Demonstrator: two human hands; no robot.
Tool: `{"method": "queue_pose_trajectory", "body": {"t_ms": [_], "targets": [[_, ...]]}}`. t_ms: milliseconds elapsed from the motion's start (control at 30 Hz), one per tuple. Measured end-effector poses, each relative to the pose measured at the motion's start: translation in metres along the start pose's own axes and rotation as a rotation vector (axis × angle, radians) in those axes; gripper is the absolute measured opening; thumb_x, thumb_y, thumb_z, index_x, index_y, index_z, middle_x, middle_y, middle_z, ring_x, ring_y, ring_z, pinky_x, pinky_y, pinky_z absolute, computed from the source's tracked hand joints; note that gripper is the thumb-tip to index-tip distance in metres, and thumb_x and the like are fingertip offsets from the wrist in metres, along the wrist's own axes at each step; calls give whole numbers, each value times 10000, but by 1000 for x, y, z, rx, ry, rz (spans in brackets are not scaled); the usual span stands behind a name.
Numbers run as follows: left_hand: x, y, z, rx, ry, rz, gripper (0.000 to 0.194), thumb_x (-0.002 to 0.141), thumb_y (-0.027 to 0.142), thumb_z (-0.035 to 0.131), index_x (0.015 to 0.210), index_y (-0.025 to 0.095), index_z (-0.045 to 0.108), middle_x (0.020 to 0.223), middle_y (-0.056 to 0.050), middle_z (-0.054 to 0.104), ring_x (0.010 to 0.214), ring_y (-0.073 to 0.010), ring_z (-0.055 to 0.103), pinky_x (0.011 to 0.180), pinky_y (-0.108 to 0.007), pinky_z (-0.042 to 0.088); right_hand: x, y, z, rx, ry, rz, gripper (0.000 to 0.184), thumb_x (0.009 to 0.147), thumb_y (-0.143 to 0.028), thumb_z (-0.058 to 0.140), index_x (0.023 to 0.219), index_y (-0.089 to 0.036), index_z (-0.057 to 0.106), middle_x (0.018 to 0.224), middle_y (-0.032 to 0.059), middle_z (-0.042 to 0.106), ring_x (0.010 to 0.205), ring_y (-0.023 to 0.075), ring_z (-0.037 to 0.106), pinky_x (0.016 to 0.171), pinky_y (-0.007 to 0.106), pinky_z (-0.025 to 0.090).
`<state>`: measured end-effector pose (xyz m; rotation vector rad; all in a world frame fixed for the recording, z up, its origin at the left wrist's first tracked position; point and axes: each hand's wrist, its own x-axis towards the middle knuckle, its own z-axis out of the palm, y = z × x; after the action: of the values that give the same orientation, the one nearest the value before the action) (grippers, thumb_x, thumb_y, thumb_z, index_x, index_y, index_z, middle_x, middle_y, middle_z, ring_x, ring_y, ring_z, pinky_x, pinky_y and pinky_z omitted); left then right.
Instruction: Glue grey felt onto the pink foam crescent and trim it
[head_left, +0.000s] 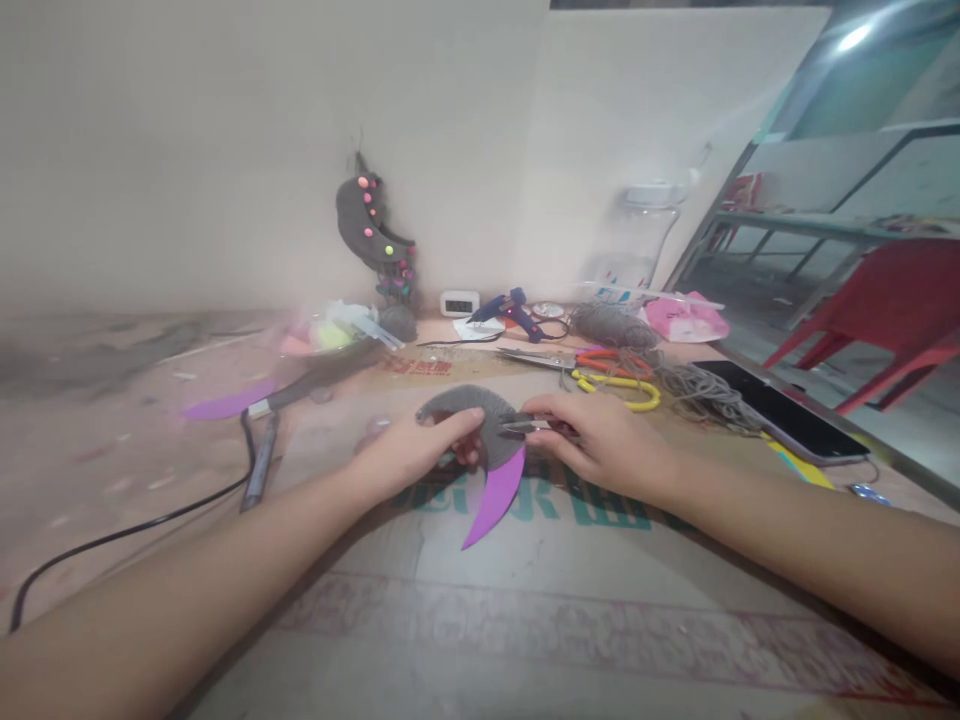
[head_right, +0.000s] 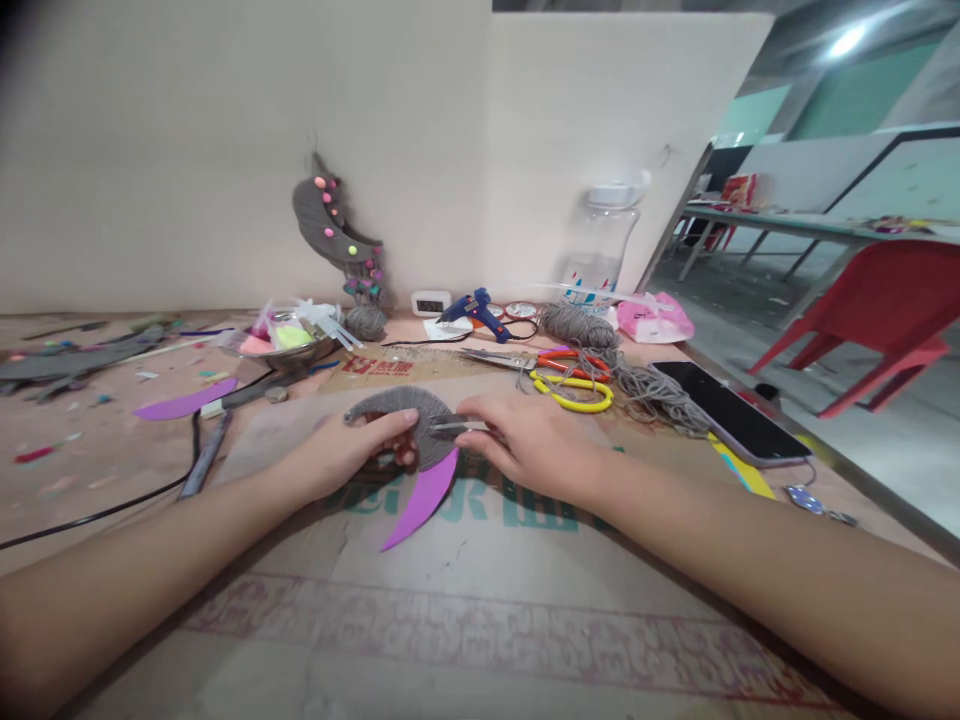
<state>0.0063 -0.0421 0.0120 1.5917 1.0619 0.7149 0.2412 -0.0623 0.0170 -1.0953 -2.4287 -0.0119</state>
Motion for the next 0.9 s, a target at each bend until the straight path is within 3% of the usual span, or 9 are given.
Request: {"method": "queue_pose_trajectory", "body": {"t_ms": [367,600,900], "targets": [[0,1,0,-15,10,-19,378,800,484,569,610,161,625,619,-22,641,629,-146,580,646,-254,455,1,0,1,-98,3,-33,291,937,-390,470,1064,-171,616,871,58,704,720,167,629,623,263,388],[4,-6,-2,-168,-53,-21,355,775,471,617,617,155,647,617,-29,648,616,-145,574,649,-265,464,1,-1,-1,-91,-18,-56,339,943,-434,447,1062,-171,623,845,72,700,757,184,631,634,272,385],[3,-3,-2,-149,-62,-21,368,792,463,598,597,155,645,599,-27,636,603,-135,573,641,-251,449,1,4,2,77,-4,16,276,929,-396,476,1025,-182,622,829,49,681,708,159,599,625,260,390]]}}
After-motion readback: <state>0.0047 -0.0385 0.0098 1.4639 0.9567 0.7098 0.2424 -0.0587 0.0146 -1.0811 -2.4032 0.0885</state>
